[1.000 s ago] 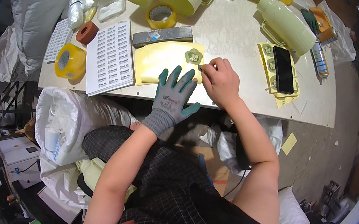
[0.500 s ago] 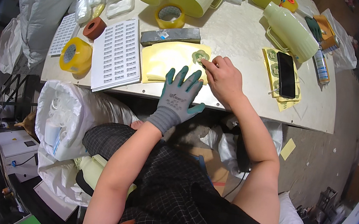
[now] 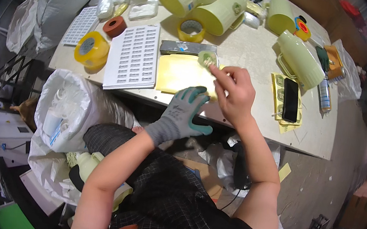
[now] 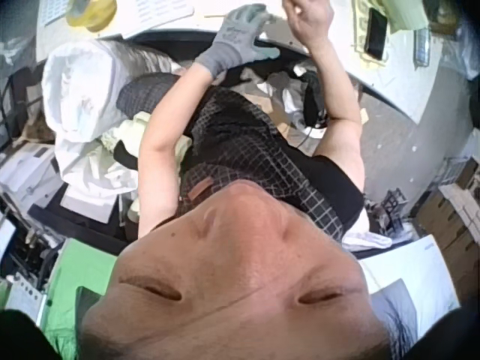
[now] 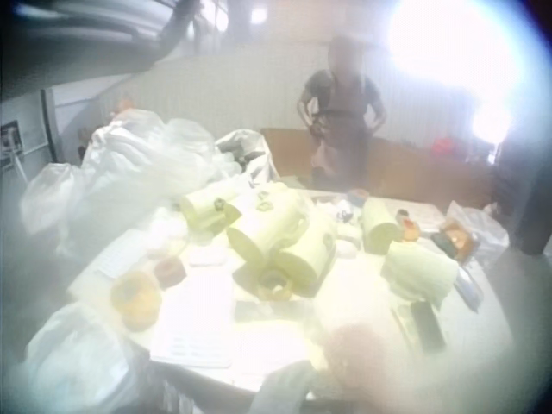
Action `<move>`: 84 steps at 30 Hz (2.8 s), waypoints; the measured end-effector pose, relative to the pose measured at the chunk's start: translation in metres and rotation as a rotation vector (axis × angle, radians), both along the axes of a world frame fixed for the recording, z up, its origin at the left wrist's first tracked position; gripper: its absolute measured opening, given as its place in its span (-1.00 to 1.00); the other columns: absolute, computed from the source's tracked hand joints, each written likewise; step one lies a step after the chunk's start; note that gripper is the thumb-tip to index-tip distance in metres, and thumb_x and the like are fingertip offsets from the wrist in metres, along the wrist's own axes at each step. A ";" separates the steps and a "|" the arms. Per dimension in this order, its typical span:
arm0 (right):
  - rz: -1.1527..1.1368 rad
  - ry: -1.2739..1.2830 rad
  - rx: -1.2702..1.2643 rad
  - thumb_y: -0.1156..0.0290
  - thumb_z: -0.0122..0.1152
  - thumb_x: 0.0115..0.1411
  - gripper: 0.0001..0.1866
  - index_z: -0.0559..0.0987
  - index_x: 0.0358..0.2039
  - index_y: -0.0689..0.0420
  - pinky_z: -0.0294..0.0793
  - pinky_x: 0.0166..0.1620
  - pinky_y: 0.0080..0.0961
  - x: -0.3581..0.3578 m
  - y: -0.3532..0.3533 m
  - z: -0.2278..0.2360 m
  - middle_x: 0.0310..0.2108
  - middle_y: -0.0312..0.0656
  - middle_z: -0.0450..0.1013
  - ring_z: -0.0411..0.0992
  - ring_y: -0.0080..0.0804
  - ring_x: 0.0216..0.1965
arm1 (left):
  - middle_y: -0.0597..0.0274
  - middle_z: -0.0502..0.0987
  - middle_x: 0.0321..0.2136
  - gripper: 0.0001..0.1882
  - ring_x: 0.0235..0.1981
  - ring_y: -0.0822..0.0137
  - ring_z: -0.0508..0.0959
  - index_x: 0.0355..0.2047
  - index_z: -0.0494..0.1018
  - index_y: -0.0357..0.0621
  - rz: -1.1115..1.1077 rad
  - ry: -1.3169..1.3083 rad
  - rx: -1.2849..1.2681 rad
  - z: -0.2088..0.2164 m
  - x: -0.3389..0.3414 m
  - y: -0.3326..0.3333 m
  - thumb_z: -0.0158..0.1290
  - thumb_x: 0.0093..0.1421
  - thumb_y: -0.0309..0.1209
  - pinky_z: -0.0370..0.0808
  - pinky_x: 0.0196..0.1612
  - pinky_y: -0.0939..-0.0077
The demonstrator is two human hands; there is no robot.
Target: The person applies decorative and informational stickers onto a light green plastic jug, pressing them down by hand and using a cloth to ensure they are smooth.
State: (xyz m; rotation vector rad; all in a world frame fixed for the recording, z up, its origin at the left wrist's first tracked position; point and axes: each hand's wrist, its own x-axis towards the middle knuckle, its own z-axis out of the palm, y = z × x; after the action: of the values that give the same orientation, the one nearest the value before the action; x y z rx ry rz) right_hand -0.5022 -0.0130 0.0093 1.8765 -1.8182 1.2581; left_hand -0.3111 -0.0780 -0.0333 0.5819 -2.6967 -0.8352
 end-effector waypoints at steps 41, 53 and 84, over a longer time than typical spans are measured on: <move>1.163 -0.536 0.598 0.46 0.25 0.31 -0.50 0.42 0.23 0.31 0.58 -0.03 -0.29 0.360 0.075 -0.074 -0.03 0.06 0.56 0.58 -0.14 -0.14 | 0.23 0.64 -0.46 -0.85 -0.57 0.49 0.54 -0.24 0.63 -0.27 1.679 1.107 1.052 0.001 0.365 0.238 0.33 0.25 -0.46 0.47 -0.47 0.62; 1.320 -0.122 0.372 0.53 0.39 0.00 -0.38 0.53 0.15 0.23 0.53 -0.28 -0.42 0.382 0.074 -0.053 -0.18 -0.16 0.63 0.47 -0.26 -0.34 | 0.27 0.61 -0.50 -0.72 -0.52 0.41 0.56 -0.33 0.59 -0.18 1.812 0.497 0.700 -0.003 0.367 0.239 0.42 0.18 -0.26 0.49 -0.40 0.48; -0.416 0.266 -0.305 0.42 0.33 0.28 -0.51 0.47 0.22 0.03 0.56 0.00 -0.09 -0.127 -0.077 -0.001 -0.03 -0.02 0.59 0.56 0.09 -0.05 | 0.05 0.52 -0.56 -0.63 -0.51 0.15 0.49 -0.43 0.50 -0.30 1.845 0.091 0.074 -0.064 0.371 0.281 0.24 0.32 -0.21 0.42 -0.33 0.17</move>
State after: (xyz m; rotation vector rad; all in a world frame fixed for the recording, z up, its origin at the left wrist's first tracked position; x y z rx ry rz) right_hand -0.6294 -0.0895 0.0081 1.3422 -1.6524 1.0137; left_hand 0.0603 0.2028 -0.0976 2.2222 -1.0041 -0.2803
